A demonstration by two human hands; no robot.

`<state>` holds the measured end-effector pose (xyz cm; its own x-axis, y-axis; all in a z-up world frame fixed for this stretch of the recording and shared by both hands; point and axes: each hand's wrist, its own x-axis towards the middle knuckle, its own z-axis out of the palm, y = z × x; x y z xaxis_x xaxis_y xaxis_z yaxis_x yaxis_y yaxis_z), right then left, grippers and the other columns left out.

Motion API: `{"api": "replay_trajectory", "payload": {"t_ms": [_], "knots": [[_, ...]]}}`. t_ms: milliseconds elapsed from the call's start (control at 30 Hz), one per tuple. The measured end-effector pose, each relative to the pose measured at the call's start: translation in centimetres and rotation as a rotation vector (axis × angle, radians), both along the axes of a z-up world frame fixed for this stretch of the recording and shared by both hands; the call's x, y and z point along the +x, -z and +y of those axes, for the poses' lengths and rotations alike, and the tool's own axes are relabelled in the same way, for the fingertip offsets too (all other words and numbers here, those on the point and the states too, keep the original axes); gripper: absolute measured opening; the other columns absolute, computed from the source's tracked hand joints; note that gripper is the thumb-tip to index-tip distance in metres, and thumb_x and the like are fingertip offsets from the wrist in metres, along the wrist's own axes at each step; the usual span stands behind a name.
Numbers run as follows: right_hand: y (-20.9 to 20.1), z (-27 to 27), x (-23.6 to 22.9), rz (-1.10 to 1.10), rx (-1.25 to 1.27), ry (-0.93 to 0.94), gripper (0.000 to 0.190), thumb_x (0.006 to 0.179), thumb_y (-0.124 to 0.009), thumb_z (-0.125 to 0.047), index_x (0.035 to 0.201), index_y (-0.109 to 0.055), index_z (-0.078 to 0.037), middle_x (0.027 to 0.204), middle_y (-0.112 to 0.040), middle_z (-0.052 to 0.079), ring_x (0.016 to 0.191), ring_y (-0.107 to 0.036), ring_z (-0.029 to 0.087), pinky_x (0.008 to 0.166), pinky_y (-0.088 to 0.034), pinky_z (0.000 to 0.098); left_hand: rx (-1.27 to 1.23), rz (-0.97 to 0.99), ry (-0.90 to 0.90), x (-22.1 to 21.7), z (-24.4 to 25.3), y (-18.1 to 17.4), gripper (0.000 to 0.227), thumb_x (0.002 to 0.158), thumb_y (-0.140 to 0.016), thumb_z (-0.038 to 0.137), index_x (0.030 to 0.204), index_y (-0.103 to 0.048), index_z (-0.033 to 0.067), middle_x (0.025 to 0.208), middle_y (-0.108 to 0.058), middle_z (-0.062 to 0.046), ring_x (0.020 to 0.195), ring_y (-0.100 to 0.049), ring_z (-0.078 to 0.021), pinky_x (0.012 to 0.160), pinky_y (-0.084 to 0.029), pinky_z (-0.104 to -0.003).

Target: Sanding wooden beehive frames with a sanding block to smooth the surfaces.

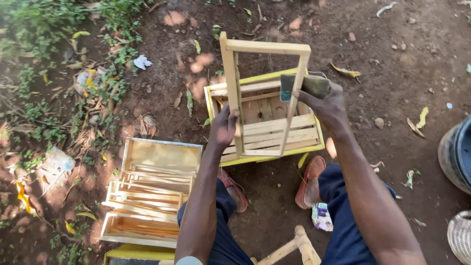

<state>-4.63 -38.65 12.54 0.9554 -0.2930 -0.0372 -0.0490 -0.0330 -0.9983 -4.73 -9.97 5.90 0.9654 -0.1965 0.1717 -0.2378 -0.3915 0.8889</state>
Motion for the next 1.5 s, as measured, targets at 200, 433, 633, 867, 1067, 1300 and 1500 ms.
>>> {"api": "replay_trajectory", "payload": {"t_ms": [200, 433, 633, 867, 1067, 1300, 1500], "knots": [[-0.9, -0.3, -1.6, -0.193, -0.138, -0.031, 0.038, 0.084, -0.098, -0.008, 0.118, -0.080, -0.009, 0.110, -0.078, 0.011, 0.111, -0.068, 0.018, 0.098, -0.058, 0.0404, -0.075, 0.093, 0.031, 1.1, -0.1, 1.6, 0.051, 0.109, -0.056, 0.050, 0.144, -0.064, 0.0135, 0.122, -0.074, -0.026, 0.116, -0.067, -0.0529, 0.097, -0.054, -0.064], [-2.1, 1.7, -4.0, -0.693, -0.698, -0.177, 0.028, 0.087, -0.087, -0.008, 0.115, -0.084, -0.014, 0.108, -0.082, 0.010, 0.096, -0.078, 0.034, 0.081, -0.060, 0.0441, -0.670, 0.372, 0.015, -0.3, -0.9, 4.6, 0.040, 0.113, -0.055, 0.026, 0.148, -0.064, 0.0064, 0.130, -0.069, -0.013, 0.127, -0.061, -0.0250, 0.120, -0.041, -0.046], [-1.6, 0.7, -5.0, -0.821, -0.865, -0.284, 0.028, 0.096, -0.073, -0.011, 0.124, -0.078, -0.009, 0.125, -0.079, 0.012, 0.109, -0.076, 0.035, 0.089, -0.060, 0.0466, -1.253, 1.002, 0.075, 2.2, 0.9, 1.0, 0.094, 0.097, -0.054, 0.077, 0.152, -0.053, 0.0009, 0.150, -0.057, -0.033, 0.128, -0.063, -0.0516, 0.109, -0.050, -0.065], [-2.8, 1.0, -7.3, -0.897, -0.897, -0.385, 0.025, 0.105, -0.061, -0.012, 0.123, -0.079, -0.010, 0.123, -0.079, 0.013, 0.108, -0.077, 0.034, 0.090, -0.061, 0.0436, -0.866, 1.095, 0.403, 2.0, 4.9, 2.7, 0.091, 0.095, -0.067, 0.053, 0.153, -0.045, -0.0142, 0.139, -0.061, -0.039, 0.107, -0.070, -0.0495, 0.084, -0.063, -0.059], [0.3, -1.0, -5.9, -0.829, -0.998, -0.466, 0.028, 0.108, -0.055, -0.010, 0.128, -0.074, -0.007, 0.131, -0.075, 0.014, 0.122, -0.071, 0.035, 0.102, -0.055, 0.0461, -0.715, 0.851, 0.308, 1.7, 4.4, 0.4, 0.066, 0.102, -0.065, 0.017, 0.156, -0.040, -0.0102, 0.123, -0.068, -0.038, 0.080, -0.079, -0.0424, 0.065, -0.069, -0.054], [11.5, -4.8, -3.1, -0.570, -1.054, -0.500, 0.044, 0.097, -0.055, -0.001, 0.134, -0.073, -0.019, 0.133, -0.076, 0.008, 0.125, -0.069, 0.035, 0.103, -0.056, 0.0492, -0.433, 0.622, 0.105, 1.3, 2.0, 2.7, 0.051, 0.110, -0.052, 0.021, 0.154, -0.047, -0.0039, 0.109, -0.075, -0.023, 0.072, -0.073, -0.0246, 0.048, -0.066, -0.039], [5.9, -1.3, -0.7, -0.624, -1.058, -0.275, 0.056, 0.098, -0.052, 0.009, 0.151, -0.064, -0.004, 0.150, -0.065, 0.022, 0.136, -0.061, 0.043, 0.111, -0.049, 0.0519, -0.022, 0.295, 0.022, -0.6, 0.1, 6.0, 0.046, 0.114, -0.046, 0.045, 0.144, -0.061, 0.0128, 0.088, -0.078, -0.006, 0.082, -0.075, -0.0230, 0.072, -0.058, -0.041]]}}
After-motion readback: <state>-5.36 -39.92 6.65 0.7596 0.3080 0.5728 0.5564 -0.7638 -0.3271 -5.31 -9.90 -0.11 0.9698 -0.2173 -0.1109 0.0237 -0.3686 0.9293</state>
